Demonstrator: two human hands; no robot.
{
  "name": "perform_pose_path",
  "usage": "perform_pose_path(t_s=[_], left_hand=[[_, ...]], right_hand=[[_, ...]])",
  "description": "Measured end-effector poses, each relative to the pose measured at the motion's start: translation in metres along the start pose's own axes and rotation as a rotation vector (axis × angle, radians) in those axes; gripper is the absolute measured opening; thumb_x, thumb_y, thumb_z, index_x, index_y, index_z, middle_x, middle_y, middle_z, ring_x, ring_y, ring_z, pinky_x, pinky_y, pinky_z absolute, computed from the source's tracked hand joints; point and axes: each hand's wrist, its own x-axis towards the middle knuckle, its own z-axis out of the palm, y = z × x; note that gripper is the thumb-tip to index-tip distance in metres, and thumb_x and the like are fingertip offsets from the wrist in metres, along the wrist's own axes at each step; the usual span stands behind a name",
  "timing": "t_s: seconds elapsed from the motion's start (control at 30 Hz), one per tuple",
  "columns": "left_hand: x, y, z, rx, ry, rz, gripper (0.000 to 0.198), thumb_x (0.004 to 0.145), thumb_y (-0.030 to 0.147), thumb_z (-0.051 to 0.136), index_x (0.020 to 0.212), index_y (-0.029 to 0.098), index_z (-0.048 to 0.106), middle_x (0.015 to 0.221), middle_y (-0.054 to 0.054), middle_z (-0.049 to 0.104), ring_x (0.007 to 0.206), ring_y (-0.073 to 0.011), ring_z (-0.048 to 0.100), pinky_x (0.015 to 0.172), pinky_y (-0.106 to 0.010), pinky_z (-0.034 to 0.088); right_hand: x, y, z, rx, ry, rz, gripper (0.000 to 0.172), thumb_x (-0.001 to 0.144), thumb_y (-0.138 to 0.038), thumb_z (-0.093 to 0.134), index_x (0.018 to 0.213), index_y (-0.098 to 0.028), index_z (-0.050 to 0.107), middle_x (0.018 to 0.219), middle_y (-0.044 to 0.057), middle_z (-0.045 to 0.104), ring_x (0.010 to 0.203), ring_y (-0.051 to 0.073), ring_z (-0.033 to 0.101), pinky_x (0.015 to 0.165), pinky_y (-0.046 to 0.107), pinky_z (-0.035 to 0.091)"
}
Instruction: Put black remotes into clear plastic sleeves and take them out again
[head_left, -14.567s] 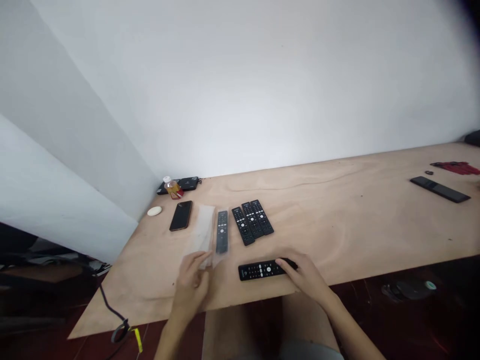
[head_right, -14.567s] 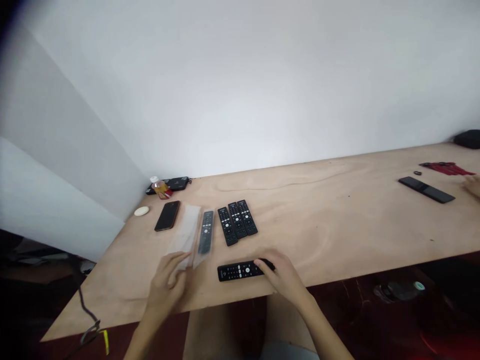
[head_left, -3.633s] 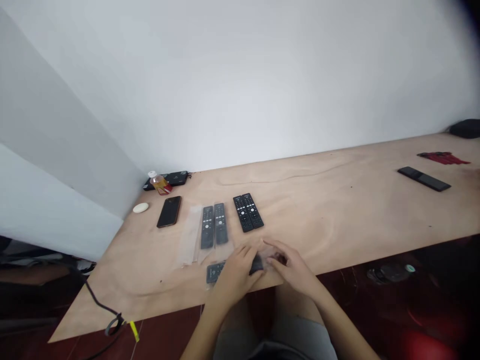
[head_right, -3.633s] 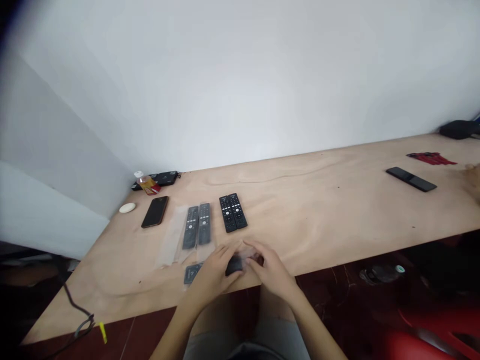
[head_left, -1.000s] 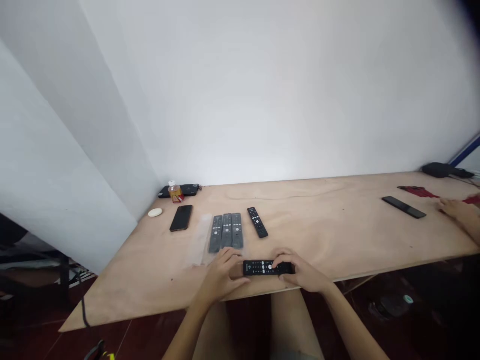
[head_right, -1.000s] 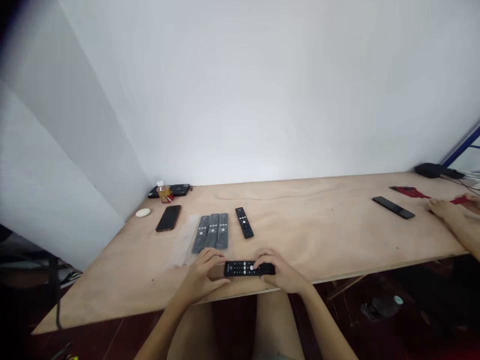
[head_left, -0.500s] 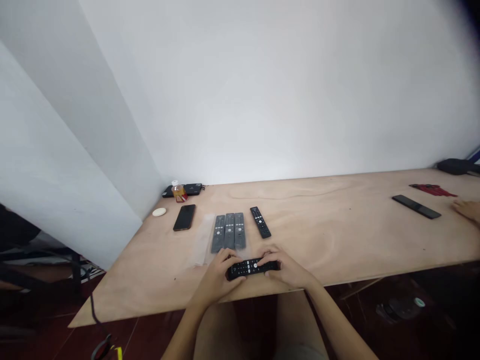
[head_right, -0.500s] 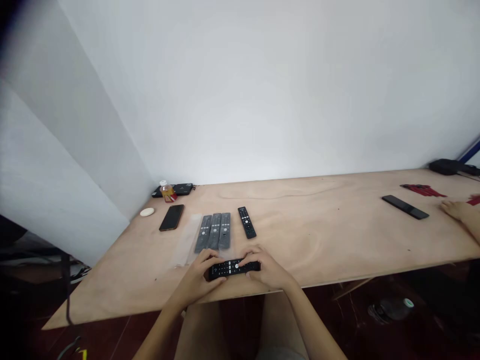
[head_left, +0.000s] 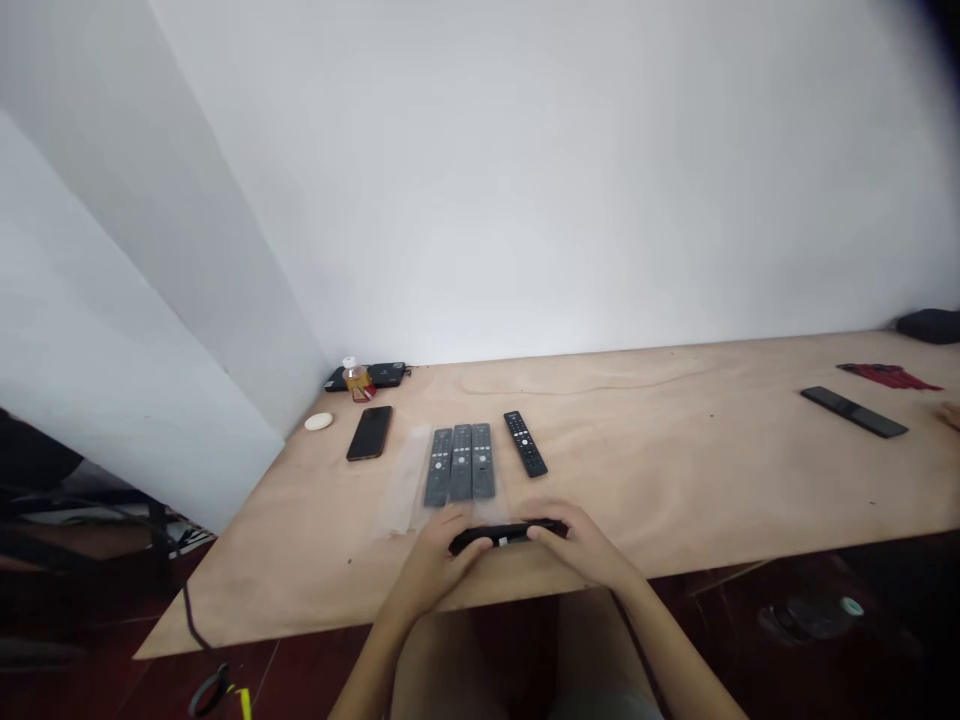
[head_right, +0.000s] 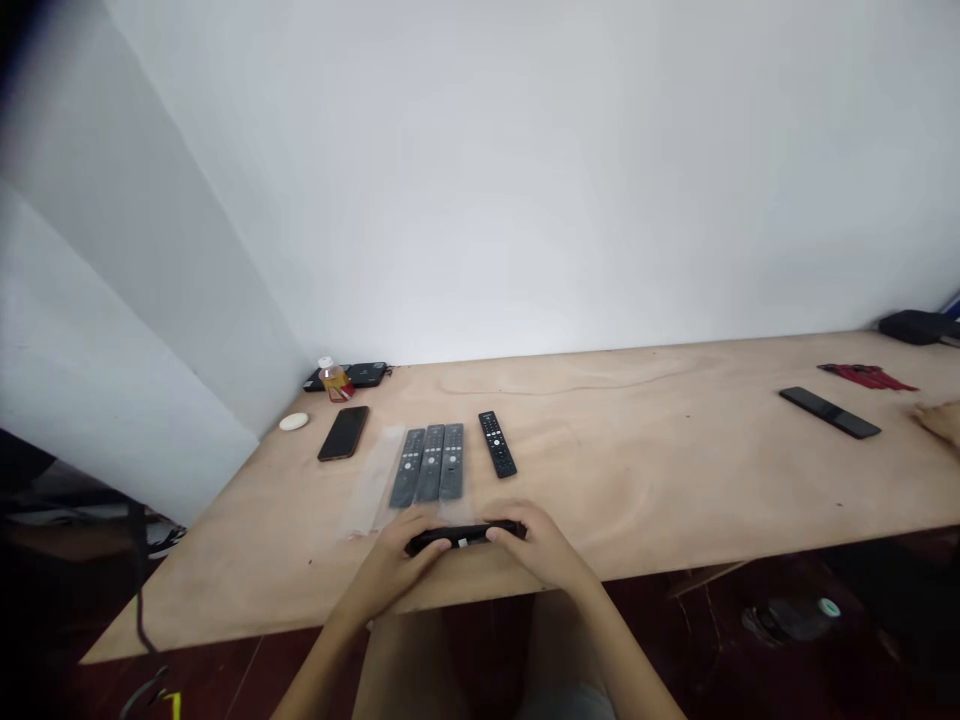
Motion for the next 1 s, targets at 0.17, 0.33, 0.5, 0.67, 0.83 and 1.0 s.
perform_pose_path(t_s=[0.17, 0.33, 0.5, 0.67, 0.83, 1.0], left_hand=[[0.003, 0.0, -0.005, -0.113, -0.056, -0.094, 0.022, 0.104, 0.043, 0.068, 0.108, 0.03, 0.084, 0.108, -0.004, 0.083, 0.104, -0.0273, 0.075, 0.095, -0.041, 0.059], [0.003, -0.007, -0.004, -0.101, -0.075, -0.124, 0.025, 0.103, 0.047, 0.067, 0.106, 0.029, 0.085, 0.105, -0.004, 0.084, 0.099, -0.0264, 0.076, 0.087, -0.038, 0.062], [-0.001, -0.002, 0.006, 0.013, 0.058, -0.054, 0.025, 0.108, 0.04, 0.061, 0.12, 0.028, 0.079, 0.115, -0.007, 0.078, 0.109, -0.0268, 0.071, 0.099, -0.043, 0.059], [-0.01, -0.002, 0.001, 0.111, 0.015, 0.044, 0.036, 0.094, 0.038, 0.082, 0.13, 0.032, 0.076, 0.124, -0.009, 0.07, 0.119, -0.0308, 0.064, 0.105, -0.049, 0.057], [-0.02, -0.015, -0.011, 0.06, 0.059, -0.016, 0.042, 0.096, 0.035, 0.079, 0.137, 0.034, 0.074, 0.125, -0.009, 0.066, 0.121, -0.0297, 0.065, 0.108, -0.049, 0.057], [-0.013, -0.004, -0.001, 0.112, 0.002, 0.057, 0.038, 0.096, 0.038, 0.079, 0.134, 0.034, 0.076, 0.119, -0.009, 0.068, 0.114, -0.0301, 0.065, 0.099, -0.048, 0.058]], right_hand=[[0.0, 0.001, 0.002, 0.019, -0.01, 0.025, 0.03, 0.103, -0.049, 0.07, 0.118, -0.027, 0.086, 0.123, 0.008, 0.084, 0.117, 0.032, 0.077, 0.11, 0.052, 0.059], [-0.001, -0.001, 0.0, 0.01, -0.006, 0.056, 0.032, 0.103, -0.051, 0.07, 0.115, -0.027, 0.086, 0.118, 0.008, 0.085, 0.113, 0.032, 0.078, 0.105, 0.05, 0.061], [-0.002, -0.001, 0.001, 0.034, 0.055, 0.045, 0.031, 0.104, -0.049, 0.069, 0.118, -0.026, 0.085, 0.121, 0.009, 0.084, 0.116, 0.032, 0.077, 0.108, 0.05, 0.06], [-0.003, 0.0, 0.001, -0.002, 0.055, 0.037, 0.031, 0.106, -0.049, 0.065, 0.115, -0.026, 0.085, 0.117, 0.009, 0.084, 0.112, 0.032, 0.077, 0.105, 0.05, 0.061], [-0.004, -0.002, -0.001, -0.001, 0.036, 0.037, 0.032, 0.106, -0.049, 0.065, 0.117, -0.026, 0.085, 0.12, 0.009, 0.084, 0.114, 0.033, 0.077, 0.108, 0.05, 0.06], [-0.002, -0.006, -0.001, -0.012, 0.019, 0.022, 0.03, 0.106, -0.048, 0.066, 0.111, -0.027, 0.086, 0.113, 0.008, 0.085, 0.107, 0.032, 0.078, 0.103, 0.047, 0.061]])
